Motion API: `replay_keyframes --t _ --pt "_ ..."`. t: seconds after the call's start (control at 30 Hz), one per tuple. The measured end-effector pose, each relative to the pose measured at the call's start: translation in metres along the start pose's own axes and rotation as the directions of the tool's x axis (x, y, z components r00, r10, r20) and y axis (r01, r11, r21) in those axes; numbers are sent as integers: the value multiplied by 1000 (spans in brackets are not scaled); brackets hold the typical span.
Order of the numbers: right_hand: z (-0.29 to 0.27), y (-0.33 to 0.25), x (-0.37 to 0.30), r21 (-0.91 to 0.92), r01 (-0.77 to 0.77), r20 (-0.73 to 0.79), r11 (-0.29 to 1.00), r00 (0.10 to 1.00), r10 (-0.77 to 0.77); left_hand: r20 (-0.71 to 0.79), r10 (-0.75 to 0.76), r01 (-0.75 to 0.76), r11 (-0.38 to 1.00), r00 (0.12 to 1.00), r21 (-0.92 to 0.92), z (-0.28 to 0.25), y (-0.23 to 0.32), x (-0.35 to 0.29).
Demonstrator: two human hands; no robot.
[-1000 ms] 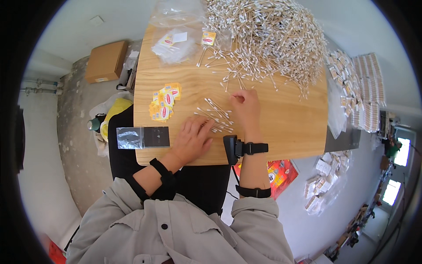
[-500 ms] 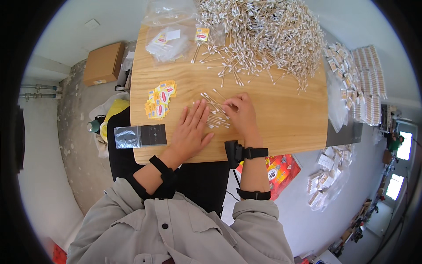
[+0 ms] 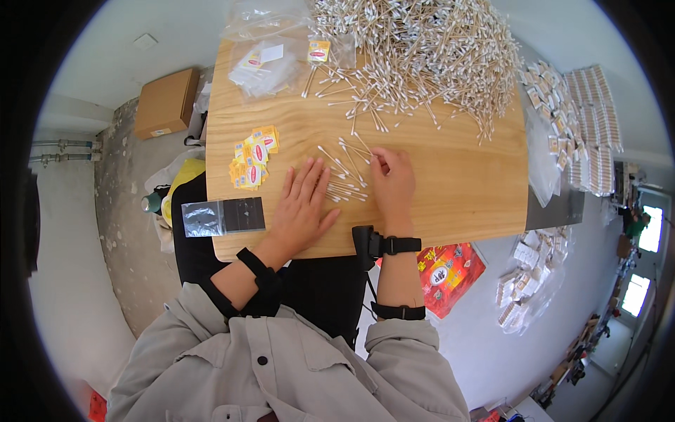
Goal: The person sits on the floor at a low wooden table and packs cotton swabs into small plastic bags. They open a bag, place a yellow sticker on it, gather a bundle of swabs from a large pile, and insert them into the bag. The person repeats this process, handling the swabs and bags by hand.
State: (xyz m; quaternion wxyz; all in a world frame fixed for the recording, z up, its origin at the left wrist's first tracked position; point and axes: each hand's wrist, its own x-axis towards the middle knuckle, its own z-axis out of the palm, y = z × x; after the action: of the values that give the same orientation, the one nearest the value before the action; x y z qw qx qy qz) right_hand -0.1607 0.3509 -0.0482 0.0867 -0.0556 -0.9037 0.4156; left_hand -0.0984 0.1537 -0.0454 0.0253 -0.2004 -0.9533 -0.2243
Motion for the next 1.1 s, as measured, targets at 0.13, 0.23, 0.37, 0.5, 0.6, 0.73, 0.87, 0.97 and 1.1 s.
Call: replay_keyframes --t 0.13,0.23,0.37,0.5,0.6,0.73,0.87,0.97,1.1 --pt "-1 1 -1 -23 40 27 999 999 -40 2 6 -6 999 1000 34 -2 1 1" --pt "-2 0 -4 -30 79 34 996 996 -78 7 5 -5 999 1000 46 -1 2 1" --pt "-1 2 -6 -2 117 41 993 992 -117 30 0 -2 998 1000 56 -1 1 2" --pt "0 -2 -10 88 105 53 991 993 -110 35 -2 0 998 999 65 1 1 2" --pt "4 -7 -18 135 195 -2 972 981 -196 43 1 -4 998 999 69 0 2 2" --pt "14 -2 -23 7 351 -2 936 936 -351 45 9 -12 998 999 69 1 1 2" --pt "17 -3 -23 -17 346 -17 938 938 -347 45 17 -20 998 999 65 2 1 2" --pt "19 -2 -23 3 344 -18 939 939 -343 64 24 -29 997 998 69 1 1 2" --pt "22 -2 -24 4 333 -44 943 942 -332 47 25 -28 997 999 66 3 1 1"
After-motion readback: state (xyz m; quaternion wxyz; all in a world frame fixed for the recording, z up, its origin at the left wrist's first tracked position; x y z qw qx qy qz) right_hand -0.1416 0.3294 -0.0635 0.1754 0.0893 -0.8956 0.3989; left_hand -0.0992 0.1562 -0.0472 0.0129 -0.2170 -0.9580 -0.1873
